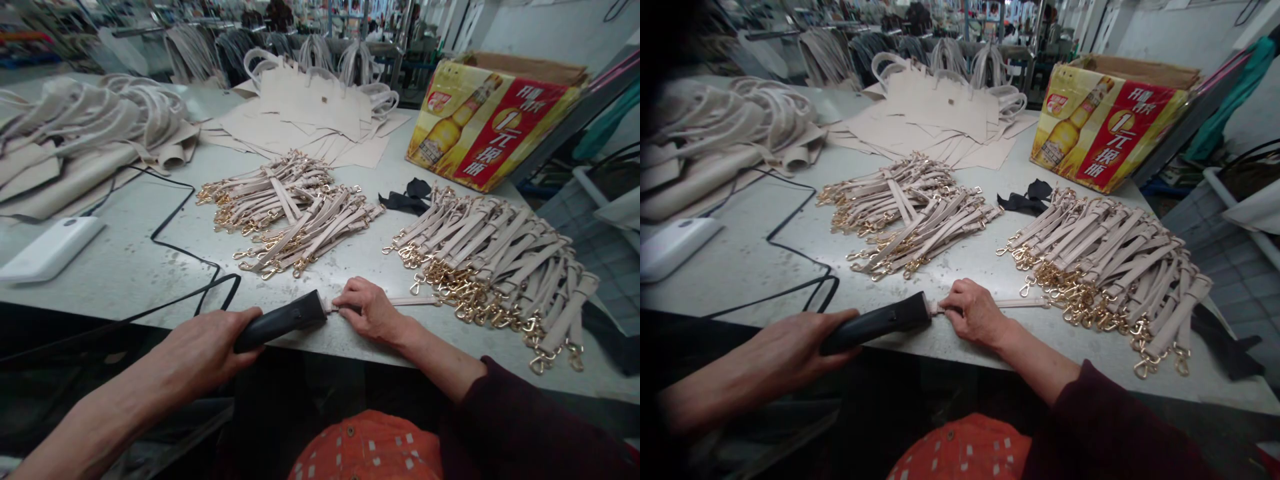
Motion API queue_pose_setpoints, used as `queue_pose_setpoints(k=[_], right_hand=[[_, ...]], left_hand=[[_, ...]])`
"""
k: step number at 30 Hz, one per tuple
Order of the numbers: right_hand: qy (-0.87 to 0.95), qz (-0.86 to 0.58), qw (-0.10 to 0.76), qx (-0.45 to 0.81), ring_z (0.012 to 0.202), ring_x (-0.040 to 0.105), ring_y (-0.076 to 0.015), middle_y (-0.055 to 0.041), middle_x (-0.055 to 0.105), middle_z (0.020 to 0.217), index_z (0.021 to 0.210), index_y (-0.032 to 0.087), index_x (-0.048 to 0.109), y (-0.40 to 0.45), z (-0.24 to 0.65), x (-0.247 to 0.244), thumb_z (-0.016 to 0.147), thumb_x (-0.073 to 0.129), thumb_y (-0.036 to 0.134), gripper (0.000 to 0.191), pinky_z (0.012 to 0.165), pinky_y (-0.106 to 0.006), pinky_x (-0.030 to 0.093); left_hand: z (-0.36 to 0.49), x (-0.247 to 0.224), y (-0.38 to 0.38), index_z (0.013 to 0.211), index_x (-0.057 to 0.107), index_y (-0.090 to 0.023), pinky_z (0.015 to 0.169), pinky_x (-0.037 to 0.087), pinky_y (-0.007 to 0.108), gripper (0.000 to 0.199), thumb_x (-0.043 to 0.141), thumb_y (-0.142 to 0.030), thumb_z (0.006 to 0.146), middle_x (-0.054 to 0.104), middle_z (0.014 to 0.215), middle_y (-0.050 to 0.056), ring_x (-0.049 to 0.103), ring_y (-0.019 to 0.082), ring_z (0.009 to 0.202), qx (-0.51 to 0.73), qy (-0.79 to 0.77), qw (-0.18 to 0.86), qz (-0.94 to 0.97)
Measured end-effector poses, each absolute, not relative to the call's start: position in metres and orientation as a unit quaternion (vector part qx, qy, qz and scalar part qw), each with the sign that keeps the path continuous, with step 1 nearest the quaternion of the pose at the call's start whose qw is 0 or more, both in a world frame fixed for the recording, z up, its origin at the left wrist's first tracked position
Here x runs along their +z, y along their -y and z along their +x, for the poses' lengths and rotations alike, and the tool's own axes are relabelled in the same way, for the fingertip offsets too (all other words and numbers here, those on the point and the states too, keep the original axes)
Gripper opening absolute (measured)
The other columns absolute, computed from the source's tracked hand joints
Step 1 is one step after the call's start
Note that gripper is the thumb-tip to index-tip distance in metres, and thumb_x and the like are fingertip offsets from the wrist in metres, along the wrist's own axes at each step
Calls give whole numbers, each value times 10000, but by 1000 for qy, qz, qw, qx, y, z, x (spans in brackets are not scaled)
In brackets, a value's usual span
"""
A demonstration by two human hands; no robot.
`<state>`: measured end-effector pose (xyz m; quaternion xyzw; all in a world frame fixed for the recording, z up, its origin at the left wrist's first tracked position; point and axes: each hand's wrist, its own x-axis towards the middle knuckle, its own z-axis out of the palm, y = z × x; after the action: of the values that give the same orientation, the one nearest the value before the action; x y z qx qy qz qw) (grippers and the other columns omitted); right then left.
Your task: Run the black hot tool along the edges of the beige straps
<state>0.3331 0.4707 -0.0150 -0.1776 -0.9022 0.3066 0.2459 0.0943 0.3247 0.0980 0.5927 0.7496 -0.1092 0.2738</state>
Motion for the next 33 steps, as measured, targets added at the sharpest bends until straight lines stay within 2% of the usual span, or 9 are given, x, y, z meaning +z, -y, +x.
queue_pose_setpoints(k=[5, 9, 16, 25, 33], right_hand=[[906, -177, 245, 296, 804, 578, -192, -48, 616, 804, 868, 175, 739, -471, 333, -15, 779, 702, 106, 119, 725, -303, 453], [916, -168, 244, 270, 790, 565, -186, -48, 618, 794, 885, 183, 741, -470, 332, -14, 844, 694, 181, 63, 718, -298, 450], [942, -149, 236, 188, 809, 536, -193, -65, 661, 854, 836, 194, 709, -465, 333, -13, 924, 586, 169, 153, 743, -315, 430], [939, -165, 217, 209, 844, 511, -211, -60, 604, 837, 834, 190, 616, -467, 331, -10, 914, 561, 153, 104, 760, -331, 387], [921, -221, 191, 258, 761, 503, -195, -24, 580, 801, 879, 200, 521, -468, 328, -8, 919, 489, 139, 80, 763, -330, 369]], left_hand=[[100, 95, -330, 909, 670, -257, 614, 367, 311, 229, 535, -385, 775, 695, 735, 32, 646, 239, 676, -94, -744, 271, 604], [99, 90, -324, 922, 667, -249, 618, 386, 294, 246, 528, -410, 798, 691, 725, 16, 643, 220, 672, -69, -752, 299, 584], [102, 97, -315, 910, 654, -231, 602, 380, 292, 240, 495, -383, 814, 679, 683, 11, 647, 238, 681, -85, -773, 292, 557], [104, 88, -321, 908, 649, -244, 614, 397, 288, 235, 519, -405, 796, 683, 730, 17, 646, 222, 684, -70, -759, 301, 573], [105, 91, -311, 904, 653, -236, 623, 416, 290, 250, 509, -419, 814, 687, 733, 19, 650, 221, 692, -61, -764, 324, 555]])
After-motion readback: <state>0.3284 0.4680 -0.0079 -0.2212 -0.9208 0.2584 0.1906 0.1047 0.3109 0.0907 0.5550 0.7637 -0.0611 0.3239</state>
